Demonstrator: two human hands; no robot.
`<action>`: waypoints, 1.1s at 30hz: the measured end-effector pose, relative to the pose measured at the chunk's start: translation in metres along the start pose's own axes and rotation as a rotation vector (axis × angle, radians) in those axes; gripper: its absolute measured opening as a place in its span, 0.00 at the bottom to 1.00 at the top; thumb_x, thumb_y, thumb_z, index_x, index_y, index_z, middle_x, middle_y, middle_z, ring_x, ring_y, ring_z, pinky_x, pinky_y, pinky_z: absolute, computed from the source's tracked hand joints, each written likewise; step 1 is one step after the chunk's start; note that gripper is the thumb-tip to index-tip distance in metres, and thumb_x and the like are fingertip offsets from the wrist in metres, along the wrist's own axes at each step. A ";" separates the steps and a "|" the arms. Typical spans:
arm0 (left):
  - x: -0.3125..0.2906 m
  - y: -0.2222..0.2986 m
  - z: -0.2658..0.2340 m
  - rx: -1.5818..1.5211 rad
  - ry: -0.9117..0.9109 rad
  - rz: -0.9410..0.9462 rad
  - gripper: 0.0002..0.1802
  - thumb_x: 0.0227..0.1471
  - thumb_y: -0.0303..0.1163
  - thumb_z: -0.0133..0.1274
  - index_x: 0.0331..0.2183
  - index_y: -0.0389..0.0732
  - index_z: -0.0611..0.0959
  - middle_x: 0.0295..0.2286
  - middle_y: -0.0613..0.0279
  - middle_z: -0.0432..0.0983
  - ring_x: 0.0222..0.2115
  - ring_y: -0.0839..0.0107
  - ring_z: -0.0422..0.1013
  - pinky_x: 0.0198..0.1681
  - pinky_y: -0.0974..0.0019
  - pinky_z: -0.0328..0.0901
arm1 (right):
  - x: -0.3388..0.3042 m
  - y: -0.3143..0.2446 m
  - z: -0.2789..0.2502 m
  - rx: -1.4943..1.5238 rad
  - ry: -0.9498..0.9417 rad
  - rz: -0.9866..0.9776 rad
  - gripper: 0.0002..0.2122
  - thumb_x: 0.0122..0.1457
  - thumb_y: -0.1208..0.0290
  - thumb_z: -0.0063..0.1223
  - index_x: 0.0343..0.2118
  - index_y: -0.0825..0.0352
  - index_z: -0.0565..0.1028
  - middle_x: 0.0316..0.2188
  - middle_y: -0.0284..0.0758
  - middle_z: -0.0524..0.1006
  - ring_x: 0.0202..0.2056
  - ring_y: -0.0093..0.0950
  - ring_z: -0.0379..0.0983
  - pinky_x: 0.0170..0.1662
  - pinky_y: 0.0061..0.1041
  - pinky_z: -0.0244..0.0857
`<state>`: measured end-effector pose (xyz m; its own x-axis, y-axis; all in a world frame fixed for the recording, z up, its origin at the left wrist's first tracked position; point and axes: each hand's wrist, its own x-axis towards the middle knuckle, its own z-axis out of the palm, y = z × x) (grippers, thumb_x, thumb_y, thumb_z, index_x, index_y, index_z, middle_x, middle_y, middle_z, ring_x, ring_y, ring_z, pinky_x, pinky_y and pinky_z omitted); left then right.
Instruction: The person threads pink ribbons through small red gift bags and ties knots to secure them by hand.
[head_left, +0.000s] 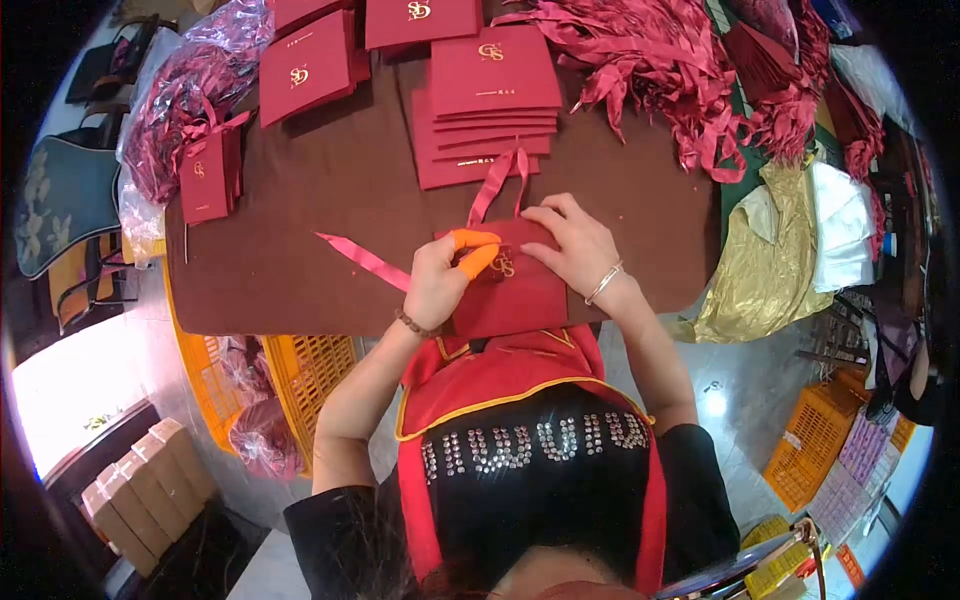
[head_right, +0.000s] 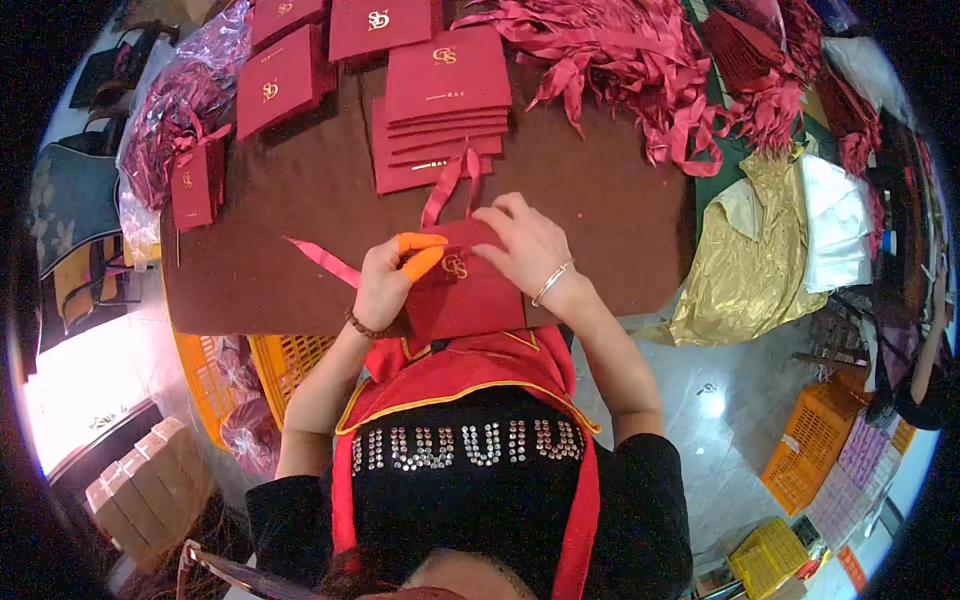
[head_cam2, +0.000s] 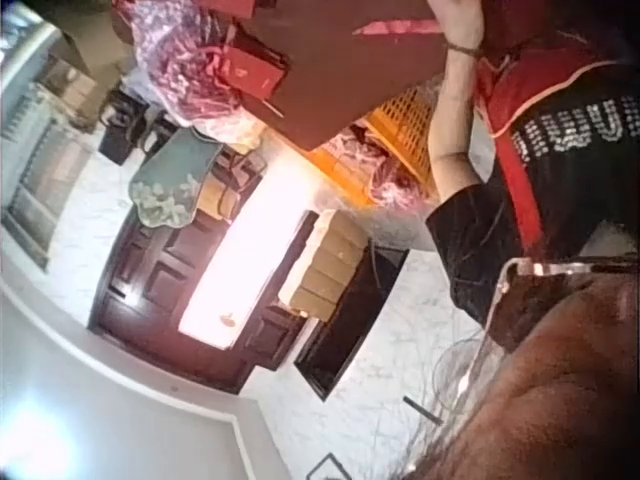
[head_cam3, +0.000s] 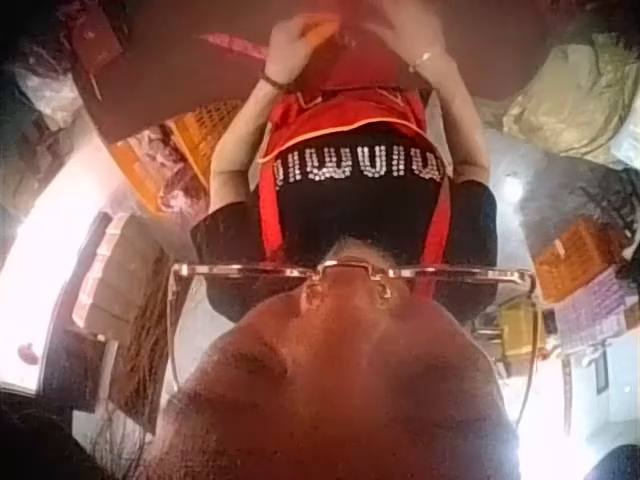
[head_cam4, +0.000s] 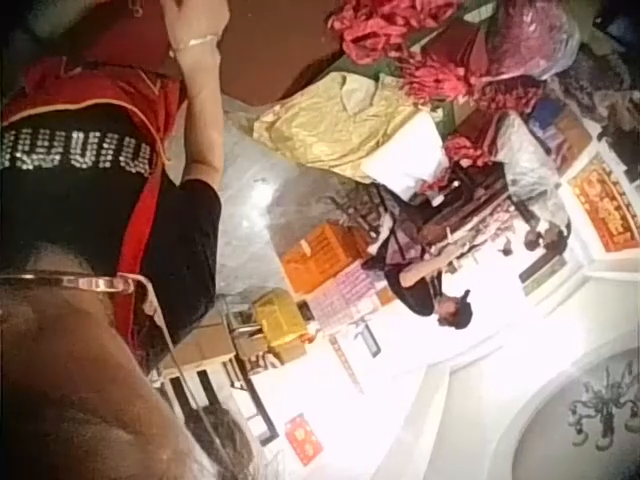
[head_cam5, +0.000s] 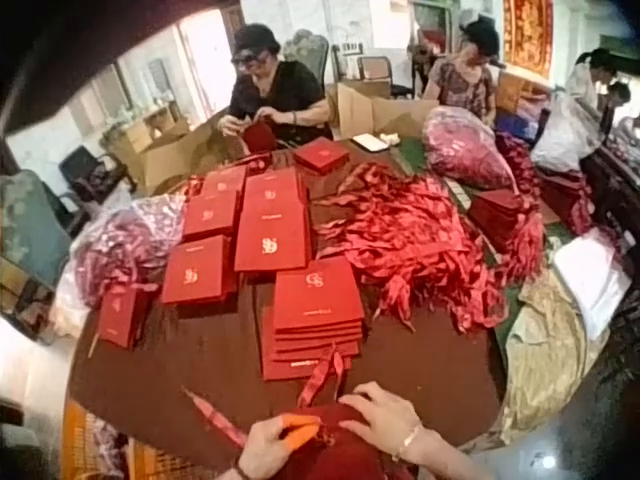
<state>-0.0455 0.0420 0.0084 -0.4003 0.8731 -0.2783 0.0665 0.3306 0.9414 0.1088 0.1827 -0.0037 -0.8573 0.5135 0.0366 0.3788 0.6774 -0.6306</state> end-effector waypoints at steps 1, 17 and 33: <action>0.000 0.000 0.001 0.008 0.001 0.013 0.08 0.50 0.25 0.51 0.35 0.34 0.79 0.30 0.65 0.76 0.31 0.81 0.68 0.35 0.77 0.63 | -0.002 -0.001 0.002 0.001 -0.004 -0.001 0.16 0.47 0.65 0.57 0.41 0.59 0.72 0.40 0.34 0.67 0.35 0.36 0.70 0.36 0.32 0.66; -0.011 -0.007 0.009 0.245 0.066 -0.011 0.09 0.49 0.25 0.53 0.35 0.34 0.79 0.27 0.61 0.78 0.28 0.79 0.71 0.32 0.75 0.65 | -0.028 -0.016 0.008 0.343 -0.106 0.182 0.13 0.45 0.74 0.58 0.36 0.64 0.71 0.35 0.34 0.65 0.22 0.26 0.68 0.28 0.25 0.65; -0.015 -0.019 0.009 0.080 0.117 0.123 0.08 0.48 0.28 0.52 0.32 0.35 0.79 0.25 0.55 0.76 0.24 0.71 0.72 0.26 0.71 0.64 | -0.040 -0.025 0.009 0.137 -0.022 0.003 0.07 0.49 0.73 0.53 0.30 0.69 0.72 0.39 0.40 0.66 0.44 0.37 0.62 0.46 0.29 0.58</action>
<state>-0.0326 0.0258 -0.0070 -0.4879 0.8627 -0.1331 0.1921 0.2549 0.9477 0.1299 0.1404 0.0035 -0.8641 0.5030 0.0184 0.3318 0.5968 -0.7305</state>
